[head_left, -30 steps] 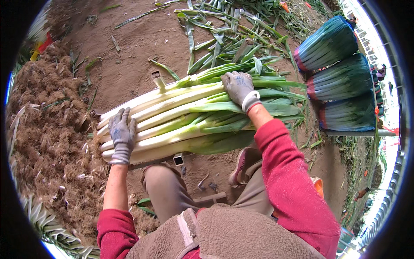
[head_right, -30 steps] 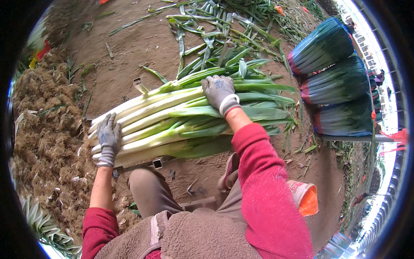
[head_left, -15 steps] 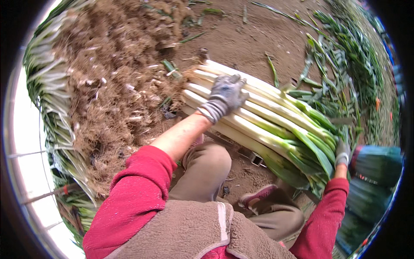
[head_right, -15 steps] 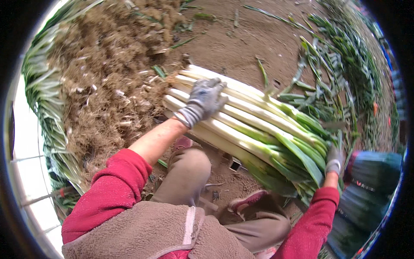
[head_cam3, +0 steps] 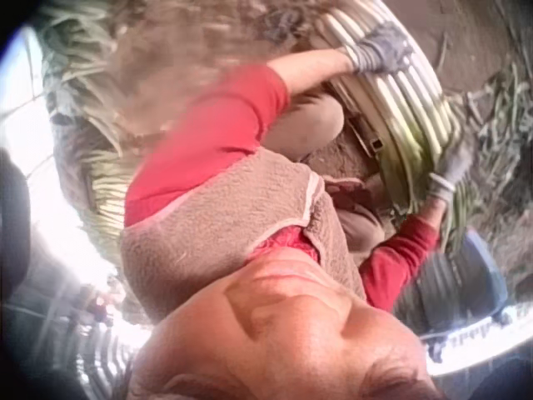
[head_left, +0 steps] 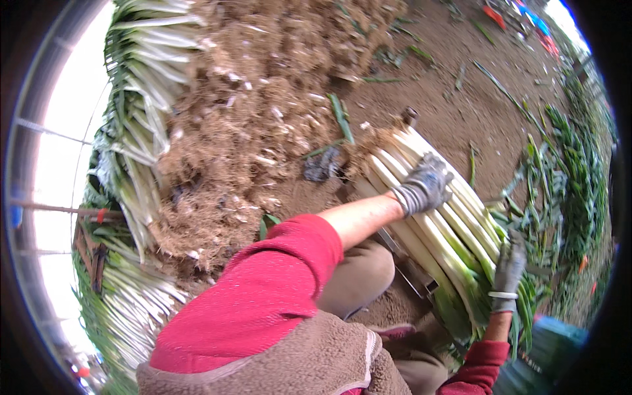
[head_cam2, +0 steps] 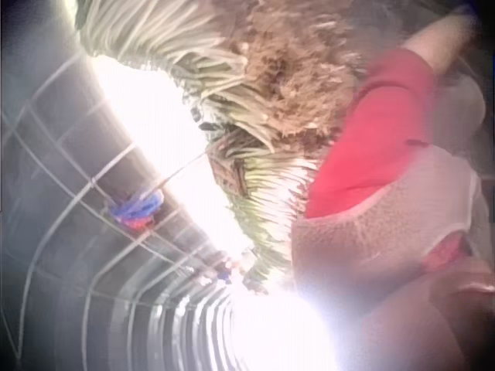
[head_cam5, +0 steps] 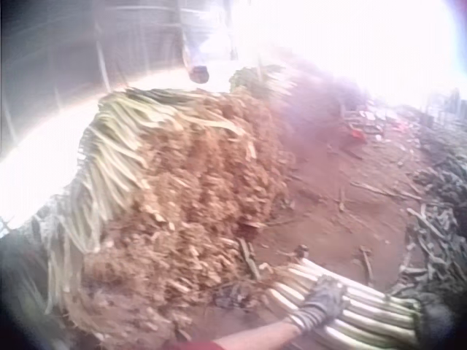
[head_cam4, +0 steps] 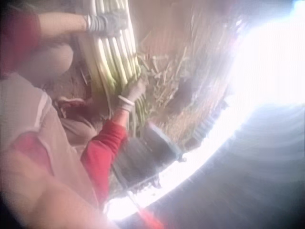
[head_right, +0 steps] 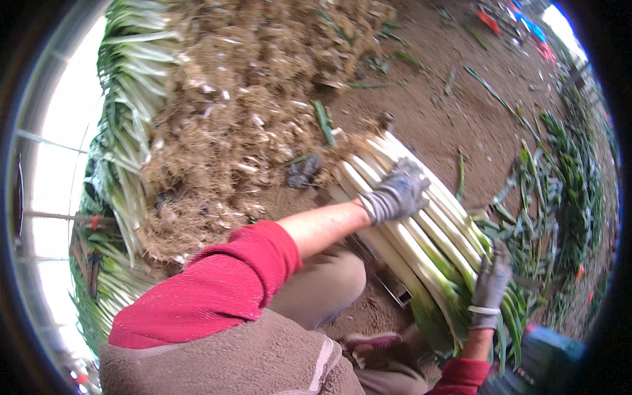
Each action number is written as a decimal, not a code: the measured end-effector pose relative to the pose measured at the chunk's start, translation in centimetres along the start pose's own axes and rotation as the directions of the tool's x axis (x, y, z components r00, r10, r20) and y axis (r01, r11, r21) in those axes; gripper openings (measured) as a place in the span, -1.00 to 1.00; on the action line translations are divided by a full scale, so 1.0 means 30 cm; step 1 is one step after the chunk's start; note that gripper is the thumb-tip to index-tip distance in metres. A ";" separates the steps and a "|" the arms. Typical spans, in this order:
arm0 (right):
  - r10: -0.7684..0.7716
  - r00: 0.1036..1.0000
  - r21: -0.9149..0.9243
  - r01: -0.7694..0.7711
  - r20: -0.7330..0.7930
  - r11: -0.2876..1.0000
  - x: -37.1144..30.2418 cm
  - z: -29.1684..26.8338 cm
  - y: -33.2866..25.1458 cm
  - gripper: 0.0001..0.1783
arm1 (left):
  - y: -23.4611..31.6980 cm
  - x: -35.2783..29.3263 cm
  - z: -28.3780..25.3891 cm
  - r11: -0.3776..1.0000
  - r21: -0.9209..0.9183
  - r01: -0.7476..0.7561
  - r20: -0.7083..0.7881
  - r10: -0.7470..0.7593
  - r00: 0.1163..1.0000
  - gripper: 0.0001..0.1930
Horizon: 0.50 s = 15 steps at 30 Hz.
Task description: The person gathers leeks from a pile, aligns them on a wooden jig, and secures them with a rubber band. The person then places the finished bundle onto a growing stack of leek bundles.
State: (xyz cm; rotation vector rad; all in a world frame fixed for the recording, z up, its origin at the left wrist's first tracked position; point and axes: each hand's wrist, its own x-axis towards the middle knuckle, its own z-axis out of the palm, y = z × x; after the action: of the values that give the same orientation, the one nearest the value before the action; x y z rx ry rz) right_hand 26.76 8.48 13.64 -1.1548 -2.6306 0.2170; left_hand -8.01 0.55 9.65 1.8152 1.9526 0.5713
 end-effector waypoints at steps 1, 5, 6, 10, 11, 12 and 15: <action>0.035 0.996 -0.050 -0.031 0.080 0.998 0.033 0.087 -0.091 -0.53 | 0.003 -0.005 -0.007 0.999 -0.050 0.010 -0.014 -0.011 1.000 -0.53; 0.303 0.935 -0.295 -0.242 0.183 0.924 0.059 0.218 -0.212 -0.45 | 0.007 -0.039 -0.006 1.000 -0.015 -0.020 -0.127 0.018 0.992 -0.59; 0.320 0.936 -0.319 -0.261 0.150 0.911 0.058 0.228 -0.209 -0.46 | 0.004 -0.039 -0.001 0.998 0.018 -0.065 -0.206 0.068 0.976 -0.59; 0.257 0.951 -0.237 -0.213 0.172 0.948 0.065 0.233 -0.150 -0.48 | -0.011 -0.012 0.047 0.991 0.105 -0.079 -0.176 0.097 0.980 -0.60; 0.269 0.950 -0.262 -0.221 0.162 0.939 0.069 0.239 -0.137 -0.48 | -0.015 -0.009 0.060 0.990 0.105 -0.091 -0.161 0.107 0.981 -0.59; 0.264 0.952 -0.267 -0.217 0.153 0.939 0.066 0.247 -0.129 -0.48 | -0.016 -0.016 0.072 0.989 -0.042 -0.143 -0.305 0.124 0.944 -0.59; 0.232 0.968 -0.231 -0.206 0.092 0.951 0.071 0.272 -0.105 -0.48 | -0.025 -0.145 0.086 0.938 -0.281 -0.204 -0.548 0.018 0.836 -0.62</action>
State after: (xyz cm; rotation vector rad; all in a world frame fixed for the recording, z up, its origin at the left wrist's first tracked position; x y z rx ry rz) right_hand 20.77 7.67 6.98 -1.5560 -2.6771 0.0360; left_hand -6.92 -3.80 7.19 1.6730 1.9174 1.4962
